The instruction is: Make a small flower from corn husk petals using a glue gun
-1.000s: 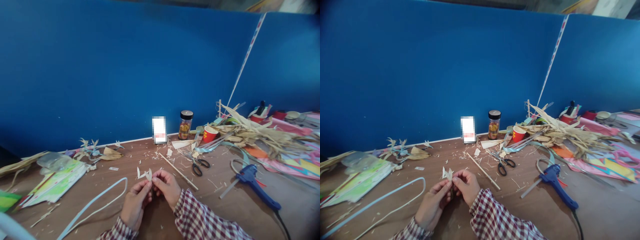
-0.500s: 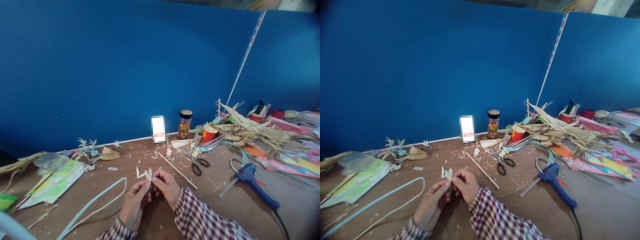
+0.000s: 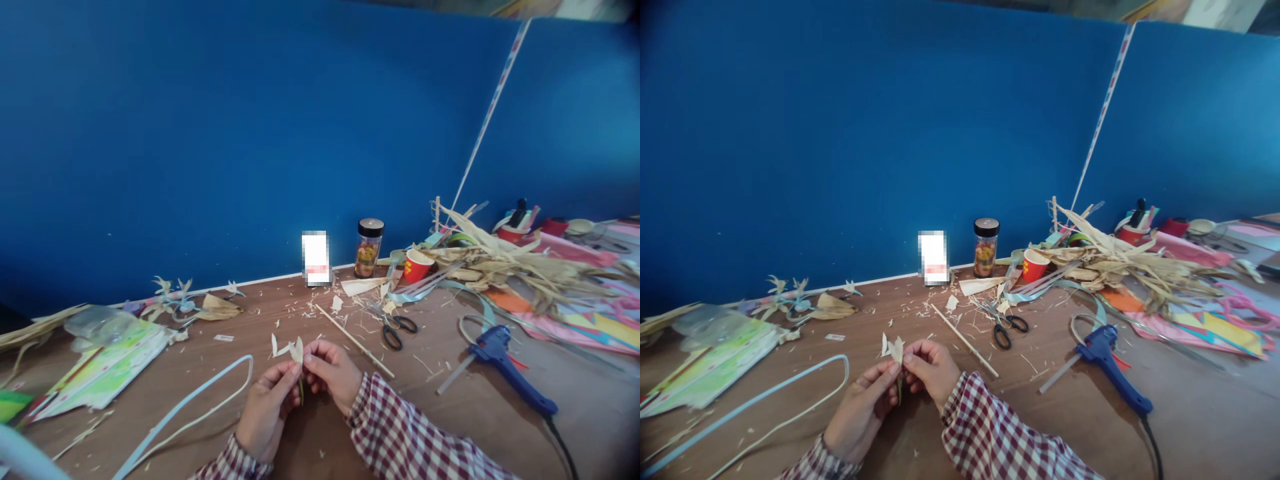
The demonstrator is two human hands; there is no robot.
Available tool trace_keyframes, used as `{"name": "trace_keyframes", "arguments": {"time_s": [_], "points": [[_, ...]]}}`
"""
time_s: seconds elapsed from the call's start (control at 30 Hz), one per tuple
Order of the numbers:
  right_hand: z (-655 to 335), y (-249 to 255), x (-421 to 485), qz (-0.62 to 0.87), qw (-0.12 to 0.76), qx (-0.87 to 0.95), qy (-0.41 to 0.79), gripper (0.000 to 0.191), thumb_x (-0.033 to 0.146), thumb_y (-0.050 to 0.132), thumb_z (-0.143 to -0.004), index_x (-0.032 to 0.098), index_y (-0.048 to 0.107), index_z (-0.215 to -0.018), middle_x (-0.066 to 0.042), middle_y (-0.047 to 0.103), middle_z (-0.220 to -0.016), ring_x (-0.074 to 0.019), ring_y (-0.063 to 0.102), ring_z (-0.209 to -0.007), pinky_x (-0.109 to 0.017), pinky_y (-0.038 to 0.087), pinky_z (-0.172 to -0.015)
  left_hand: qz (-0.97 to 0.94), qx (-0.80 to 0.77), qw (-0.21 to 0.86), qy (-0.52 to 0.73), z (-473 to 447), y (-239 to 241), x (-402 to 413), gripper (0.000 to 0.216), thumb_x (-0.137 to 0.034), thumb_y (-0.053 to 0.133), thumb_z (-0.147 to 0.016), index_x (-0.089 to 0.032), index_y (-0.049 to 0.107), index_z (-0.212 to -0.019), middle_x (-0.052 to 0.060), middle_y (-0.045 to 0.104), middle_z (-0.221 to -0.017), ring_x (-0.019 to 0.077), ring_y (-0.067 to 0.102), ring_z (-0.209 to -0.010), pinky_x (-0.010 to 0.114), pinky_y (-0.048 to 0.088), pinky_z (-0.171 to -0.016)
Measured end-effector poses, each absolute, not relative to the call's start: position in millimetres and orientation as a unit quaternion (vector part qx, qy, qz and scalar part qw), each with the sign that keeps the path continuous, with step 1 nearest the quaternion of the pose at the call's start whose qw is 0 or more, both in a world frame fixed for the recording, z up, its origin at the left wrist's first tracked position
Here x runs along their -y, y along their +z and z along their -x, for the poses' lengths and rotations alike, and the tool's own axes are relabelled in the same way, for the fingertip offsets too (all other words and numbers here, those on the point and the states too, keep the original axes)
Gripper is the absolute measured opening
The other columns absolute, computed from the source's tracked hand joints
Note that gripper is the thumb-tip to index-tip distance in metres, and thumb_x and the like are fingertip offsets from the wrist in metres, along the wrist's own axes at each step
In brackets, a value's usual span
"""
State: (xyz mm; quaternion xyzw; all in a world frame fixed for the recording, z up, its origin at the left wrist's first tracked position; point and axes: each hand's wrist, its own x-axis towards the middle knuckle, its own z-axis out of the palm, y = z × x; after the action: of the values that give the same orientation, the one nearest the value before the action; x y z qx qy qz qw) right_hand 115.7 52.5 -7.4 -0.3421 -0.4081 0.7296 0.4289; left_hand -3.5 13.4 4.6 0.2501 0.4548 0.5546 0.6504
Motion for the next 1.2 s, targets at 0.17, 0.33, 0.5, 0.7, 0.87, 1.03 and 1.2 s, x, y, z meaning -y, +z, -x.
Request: {"name": "trace_keyframes", "arguments": {"time_s": [0.17, 0.33, 0.5, 0.7, 0.87, 1.03, 1.2], "points": [[-117.3, -8.3, -52.8, 0.33, 0.432, 0.408, 0.733, 0.03, 0.039, 0.068, -0.061, 0.014, 0.054, -0.071, 0.005, 0.051, -0.052, -0.0045, 0.044, -0.044, -0.014, 0.036, -0.038, -0.257, -0.463, 0.649, 0.546, 3.3, 6.3, -13.7, 0.018, -0.027, 0.073, -0.058, -0.013, 0.066, -0.067, -0.003, 0.054, -0.048, 0.0046, 0.044, -0.042, 0.016, 0.037, -0.043], [-117.9, -7.5, -53.8, 0.332, 0.43, 0.407, 0.734, 0.031, 0.038, 0.07, -0.059, 0.014, 0.054, -0.069, 0.005, 0.051, -0.052, -0.0043, 0.045, -0.044, -0.015, 0.037, -0.038, -0.256, -0.466, 0.648, 0.546, 4.2, 6.0, -12.6, 0.019, -0.027, 0.073, -0.057, -0.013, 0.066, -0.068, -0.003, 0.054, -0.048, 0.0045, 0.044, -0.042, 0.016, 0.037, -0.043], [-119.3, -7.0, -55.1, 0.337, 0.425, 0.42, 0.728, 0.03, 0.038, 0.07, -0.059, 0.013, 0.055, -0.069, 0.005, 0.052, -0.052, -0.004, 0.044, -0.043, -0.014, 0.036, -0.038, -0.261, -0.466, 0.649, 0.542, 5.4, 3.9, -13.2, 0.017, -0.027, 0.072, -0.058, -0.013, 0.066, -0.066, -0.003, 0.053, -0.047, 0.0044, 0.043, -0.041, 0.016, 0.037, -0.042], [-120.9, -4.6, -54.3, 0.335, 0.421, 0.421, 0.73, 0.03, 0.037, 0.07, -0.059, 0.013, 0.055, -0.068, 0.005, 0.052, -0.051, -0.0045, 0.044, -0.043, -0.015, 0.036, -0.039, -0.248, -0.47, 0.651, 0.542, 5.0, 4.3, -13.4, 0.017, -0.026, 0.074, -0.056, -0.013, 0.066, -0.065, -0.003, 0.055, -0.048, 0.0046, 0.044, -0.042, 0.016, 0.038, -0.043], [-120.7, -1.2, -52.3, 0.336, 0.415, 0.41, 0.74, 0.031, 0.038, 0.07, -0.058, 0.013, 0.054, -0.068, 0.005, 0.054, -0.052, -0.0049, 0.046, -0.044, -0.017, 0.038, -0.042, -0.248, -0.485, 0.641, 0.541, 3.5, 6.3, -12.2, 0.018, -0.027, 0.075, -0.054, -0.014, 0.067, -0.063, -0.002, 0.056, -0.049, 0.0053, 0.045, -0.043, 0.016, 0.039, -0.044], [-119.8, -1.2, -51.5, 0.342, 0.416, 0.407, 0.738, 0.031, 0.038, 0.069, -0.059, 0.013, 0.053, -0.068, 0.004, 0.055, -0.053, -0.0052, 0.048, -0.045, -0.018, 0.042, -0.045, -0.264, -0.48, 0.636, 0.544, 3.3, 5.2, -10.8, 0.017, -0.027, 0.073, -0.056, -0.013, 0.067, -0.065, -0.002, 0.056, -0.05, 0.005, 0.045, -0.044, 0.016, 0.037, -0.043], [-119.5, -1.3, -51.5, 0.351, 0.416, 0.419, 0.727, 0.032, 0.038, 0.069, -0.059, 0.012, 0.053, -0.068, 0.004, 0.055, -0.052, -0.0057, 0.05, -0.046, -0.02, 0.045, -0.048, -0.283, -0.485, 0.613, 0.556, 3.5, -0.6, -11.7, 0.016, -0.027, 0.071, -0.06, -0.013, 0.067, -0.065, -0.003, 0.053, -0.047, 0.005, 0.043, -0.043, 0.016, 0.035, -0.043]]}}
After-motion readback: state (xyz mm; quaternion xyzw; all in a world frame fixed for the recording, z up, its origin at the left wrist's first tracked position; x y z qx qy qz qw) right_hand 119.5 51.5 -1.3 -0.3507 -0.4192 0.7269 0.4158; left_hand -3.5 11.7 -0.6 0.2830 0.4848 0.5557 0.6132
